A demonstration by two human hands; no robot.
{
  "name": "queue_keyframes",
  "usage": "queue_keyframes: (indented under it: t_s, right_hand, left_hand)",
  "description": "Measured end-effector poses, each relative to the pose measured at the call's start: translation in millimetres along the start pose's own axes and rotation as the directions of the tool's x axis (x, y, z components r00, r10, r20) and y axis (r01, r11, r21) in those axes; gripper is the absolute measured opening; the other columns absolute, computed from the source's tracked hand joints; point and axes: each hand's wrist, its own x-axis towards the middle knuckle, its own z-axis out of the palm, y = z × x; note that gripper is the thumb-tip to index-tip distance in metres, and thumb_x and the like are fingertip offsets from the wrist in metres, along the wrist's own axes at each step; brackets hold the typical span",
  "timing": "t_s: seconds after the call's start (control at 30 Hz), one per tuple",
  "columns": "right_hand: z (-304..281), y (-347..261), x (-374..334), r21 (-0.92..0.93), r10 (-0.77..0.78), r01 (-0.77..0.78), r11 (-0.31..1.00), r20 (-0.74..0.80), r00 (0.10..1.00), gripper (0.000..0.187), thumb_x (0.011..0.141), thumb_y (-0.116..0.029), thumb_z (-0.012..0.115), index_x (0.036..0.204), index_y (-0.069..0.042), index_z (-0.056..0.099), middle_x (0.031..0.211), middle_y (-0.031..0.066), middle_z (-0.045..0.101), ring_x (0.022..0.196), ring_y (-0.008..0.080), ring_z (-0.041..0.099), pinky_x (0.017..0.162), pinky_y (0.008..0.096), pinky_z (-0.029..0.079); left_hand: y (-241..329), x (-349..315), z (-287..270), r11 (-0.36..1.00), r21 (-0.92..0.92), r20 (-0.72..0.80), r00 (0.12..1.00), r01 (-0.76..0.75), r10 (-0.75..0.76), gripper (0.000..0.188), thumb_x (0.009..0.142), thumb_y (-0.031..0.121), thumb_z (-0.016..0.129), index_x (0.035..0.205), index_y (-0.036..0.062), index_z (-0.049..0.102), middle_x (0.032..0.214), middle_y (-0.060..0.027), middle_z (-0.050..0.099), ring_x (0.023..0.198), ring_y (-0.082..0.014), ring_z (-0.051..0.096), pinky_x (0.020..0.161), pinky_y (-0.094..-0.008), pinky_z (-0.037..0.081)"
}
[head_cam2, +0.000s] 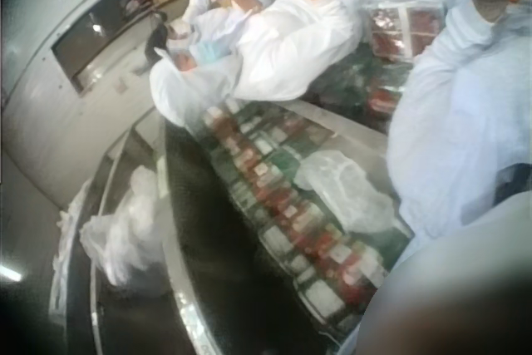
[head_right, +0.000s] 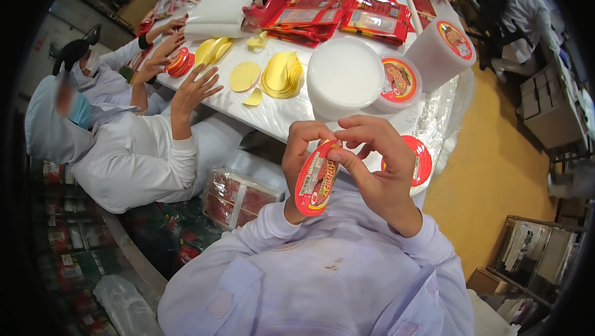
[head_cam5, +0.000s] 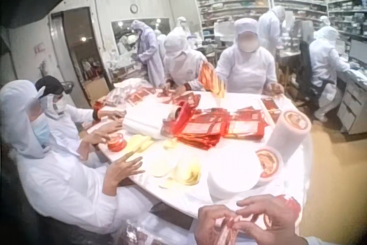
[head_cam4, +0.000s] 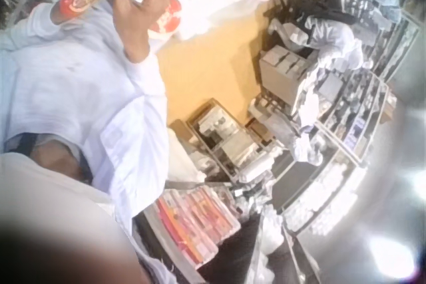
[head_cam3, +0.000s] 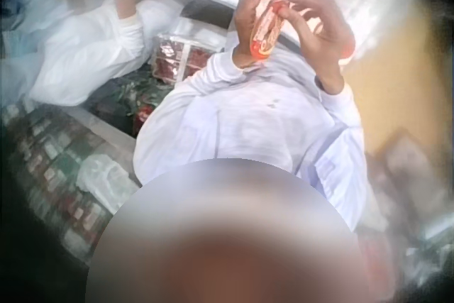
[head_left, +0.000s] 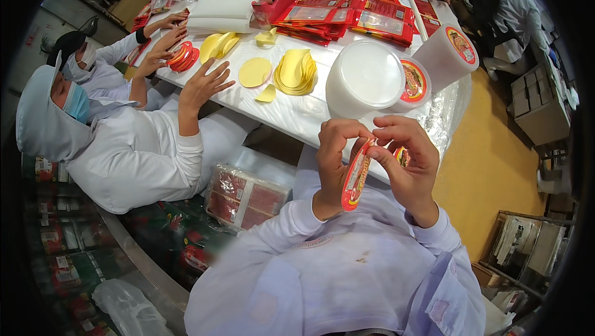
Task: The person repeatedly picks up yellow circular discs and red circular stickers, folds the discs, and places the stickers on them. The person stacks the finished items on the table. Coworkers perform similar actions at the same table.
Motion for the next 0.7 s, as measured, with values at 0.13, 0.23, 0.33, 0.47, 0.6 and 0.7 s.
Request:
queue_keyframes:
  t_s: [0.13, 0.23, 0.33, 0.47, 0.6, 0.7]
  right_hand:
    - [0, -6, 12, -0.153, -0.163, 0.176, 0.972, 0.094, 0.982, 0.021, 0.080, -0.007, 0.085, 0.096, -0.005, 0.073, 0.114, 0.0111, 0.071, 0.086, 0.0132, 0.067, 0.065, 0.0261, 0.049]
    - [2, -14, 21, -0.203, -0.180, 0.193, 0.960, 0.079, 0.981, 0.018, 0.081, -0.004, 0.083, 0.095, -0.005, 0.071, 0.105, 0.0088, 0.073, 0.086, 0.0145, 0.068, 0.065, 0.0276, 0.049]
    - [-13, -10, 39, -0.373, -0.233, 0.194, 0.907, -0.062, 0.971, 0.016, 0.087, -0.002, 0.078, 0.099, -0.005, 0.068, 0.088, 0.0038, 0.072, 0.076, 0.0129, 0.068, 0.063, 0.0269, 0.048]
    - [-41, 6, 85, -0.099, 0.056, -0.074, 0.992, -0.174, 0.983, 0.013, 0.096, -0.014, 0.073, 0.097, -0.003, 0.065, 0.082, 0.0010, 0.072, 0.073, 0.0033, 0.063, 0.060, 0.0202, 0.043]
    - [-50, 42, 109, 0.030, 0.278, -0.279, 0.960, 0.040, 0.960, 0.016, 0.094, -0.016, 0.075, 0.094, -0.003, 0.066, 0.081, 0.0014, 0.072, 0.071, 0.0024, 0.061, 0.060, 0.0197, 0.043]
    - [-45, 55, 105, -0.079, 0.258, -0.257, 0.963, 0.008, 0.966, 0.018, 0.090, -0.017, 0.077, 0.091, -0.003, 0.067, 0.080, 0.0015, 0.073, 0.069, 0.0028, 0.061, 0.060, 0.0203, 0.045]
  left_hand:
    - [-5, 10, -8, 0.998, 0.013, -0.072, 0.996, -0.061, 0.061, 0.014, 0.095, 0.013, 0.069, 0.100, 0.0035, 0.061, 0.098, -0.0092, 0.061, 0.090, -0.0241, 0.056, 0.081, -0.0341, 0.045]
    - [-11, 15, -14, 0.996, -0.062, -0.059, 0.996, -0.066, 0.063, 0.012, 0.100, 0.013, 0.065, 0.103, 0.0022, 0.060, 0.100, -0.0090, 0.059, 0.093, -0.0197, 0.056, 0.084, -0.0310, 0.045]
    - [-23, 36, -18, 0.973, -0.229, -0.277, 0.958, 0.005, -0.071, 0.016, 0.108, 0.015, 0.054, 0.113, 0.0001, 0.052, 0.103, -0.0049, 0.057, 0.097, -0.0120, 0.053, 0.089, -0.0265, 0.043]
    - [-94, 97, -62, 0.975, 0.220, -0.412, 0.903, -0.027, 0.118, 0.022, 0.108, 0.022, 0.055, 0.108, -0.0002, 0.054, 0.094, -0.0095, 0.062, 0.086, -0.0144, 0.058, 0.079, -0.0278, 0.048]
    - [-161, 128, -85, 0.531, 0.847, -0.098, 0.974, -0.026, 0.204, 0.013, 0.099, 0.021, 0.064, 0.100, 0.0077, 0.067, 0.092, -0.0053, 0.070, 0.085, -0.0240, 0.063, 0.081, -0.0410, 0.044]
    - [-187, 130, -85, 0.346, 0.931, 0.035, 0.970, -0.119, 0.239, 0.011, 0.095, 0.022, 0.067, 0.098, 0.0122, 0.070, 0.091, -0.0029, 0.070, 0.085, -0.0252, 0.061, 0.081, -0.0425, 0.040]
